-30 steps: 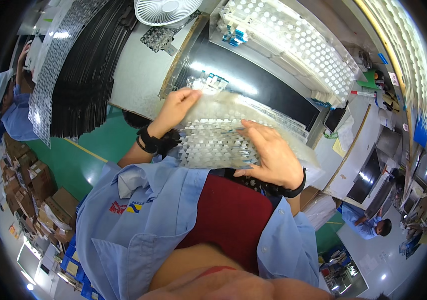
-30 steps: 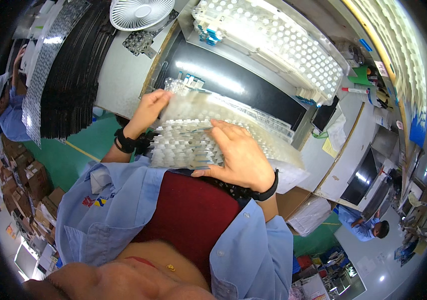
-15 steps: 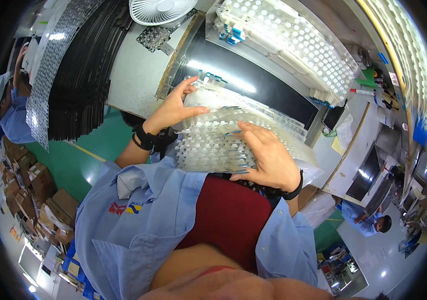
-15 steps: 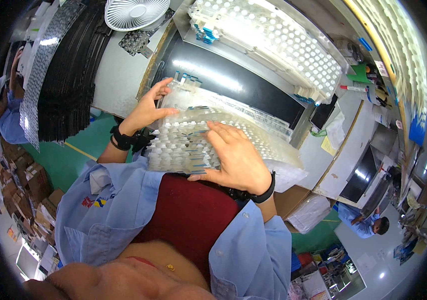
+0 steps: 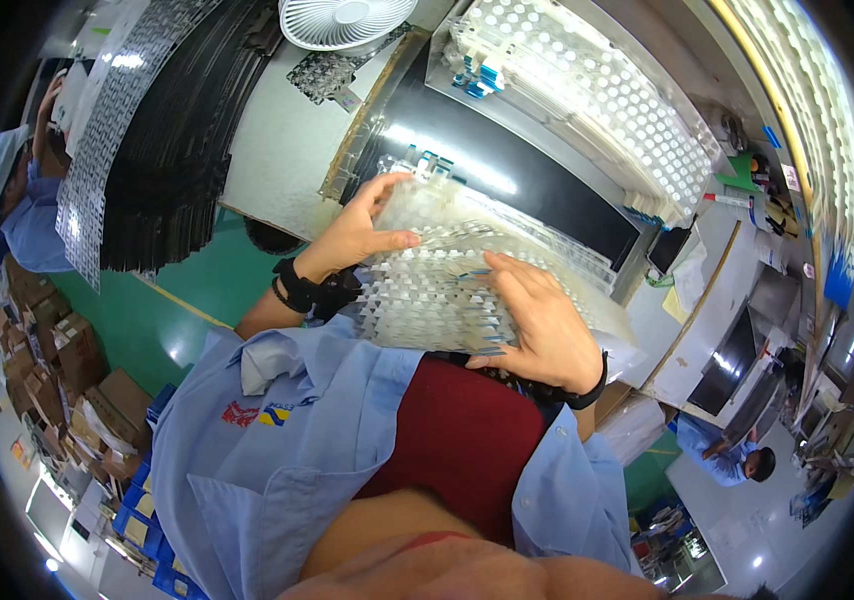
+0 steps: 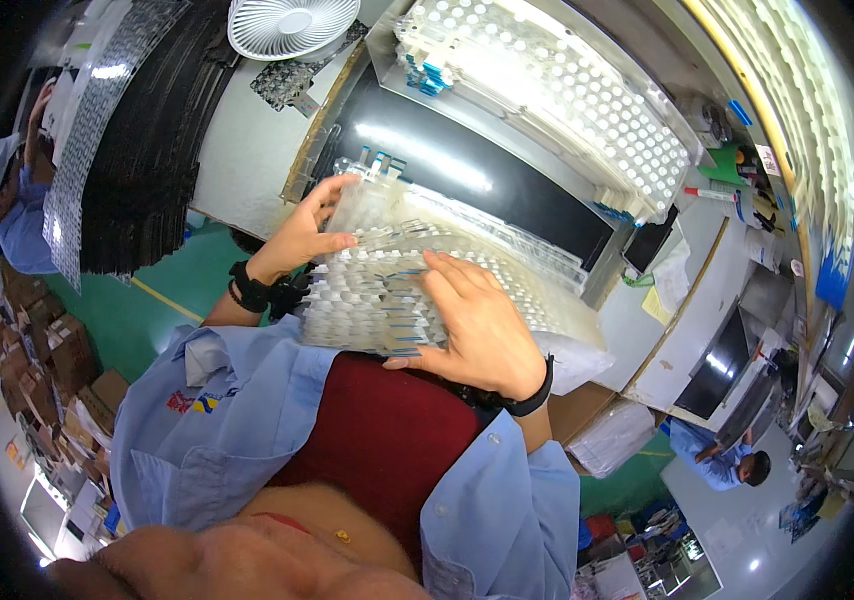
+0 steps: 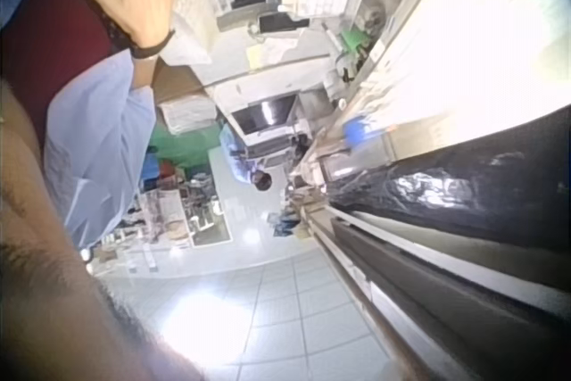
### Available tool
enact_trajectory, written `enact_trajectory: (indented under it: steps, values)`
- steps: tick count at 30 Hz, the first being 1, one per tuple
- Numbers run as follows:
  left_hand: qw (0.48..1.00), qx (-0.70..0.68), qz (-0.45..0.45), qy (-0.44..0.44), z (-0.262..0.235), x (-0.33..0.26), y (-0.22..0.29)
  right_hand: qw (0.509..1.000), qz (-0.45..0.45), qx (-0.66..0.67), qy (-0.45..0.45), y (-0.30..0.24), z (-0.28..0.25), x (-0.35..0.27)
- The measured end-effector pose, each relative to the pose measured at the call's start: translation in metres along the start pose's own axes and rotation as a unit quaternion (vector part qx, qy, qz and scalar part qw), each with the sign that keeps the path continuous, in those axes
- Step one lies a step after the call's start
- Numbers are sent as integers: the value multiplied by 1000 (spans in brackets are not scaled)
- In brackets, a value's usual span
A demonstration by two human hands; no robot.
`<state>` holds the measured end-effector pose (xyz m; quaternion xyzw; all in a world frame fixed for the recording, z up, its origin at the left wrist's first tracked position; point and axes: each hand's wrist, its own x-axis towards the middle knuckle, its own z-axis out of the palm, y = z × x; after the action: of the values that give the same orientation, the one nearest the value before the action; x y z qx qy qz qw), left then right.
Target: Assembling and inspecting electronic components at a factory workstation.
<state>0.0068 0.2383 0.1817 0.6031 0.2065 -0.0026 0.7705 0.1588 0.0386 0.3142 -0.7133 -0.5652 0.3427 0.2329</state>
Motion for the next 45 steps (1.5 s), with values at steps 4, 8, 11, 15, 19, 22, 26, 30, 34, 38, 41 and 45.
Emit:
enact_trajectory:
  steps: [4,8,11,15,19,22,26,30,34,38,41,45]
  values:
    - [994,109,-19,17,-9,3,-10,1000,2,-5,0,-2,-1,1]
    - [988,133,-18,73,-10,-2,-9,1000,0,-8,0,0,1,1]
    - [990,107,-55,73,-12,-3,-3,1000,7,-8,-5,0,2,1]
    - [991,119,-24,-51,-13,-5,5,1000,1,-6,-3,-1,0,0]
    - [980,149,93,-91,-26,1,-7,1000,11,-2,-10,-2,0,0]
    - [959,247,137,-37,-27,4,-11,1000,10,-7,-12,-2,-1,1]
    - [988,119,54,-85,-31,4,-19,1000,13,-15,-15,-2,0,1]
    - [994,42,58,-87,-33,1,-13,1000,13,-15,-17,-2,0,1]
    - [986,-23,74,-151,-37,-4,-20,1000,16,-13,-19,-3,-1,0]
    - [982,-11,97,-163,-39,-6,-17,1000,5,-18,-11,-1,-1,1]
    - [980,-25,111,-164,-37,-7,-20,1000,6,-15,-3,2,-1,5]
    - [987,-156,-24,2,-28,-2,-14,999,8,-33,12,3,3,8]
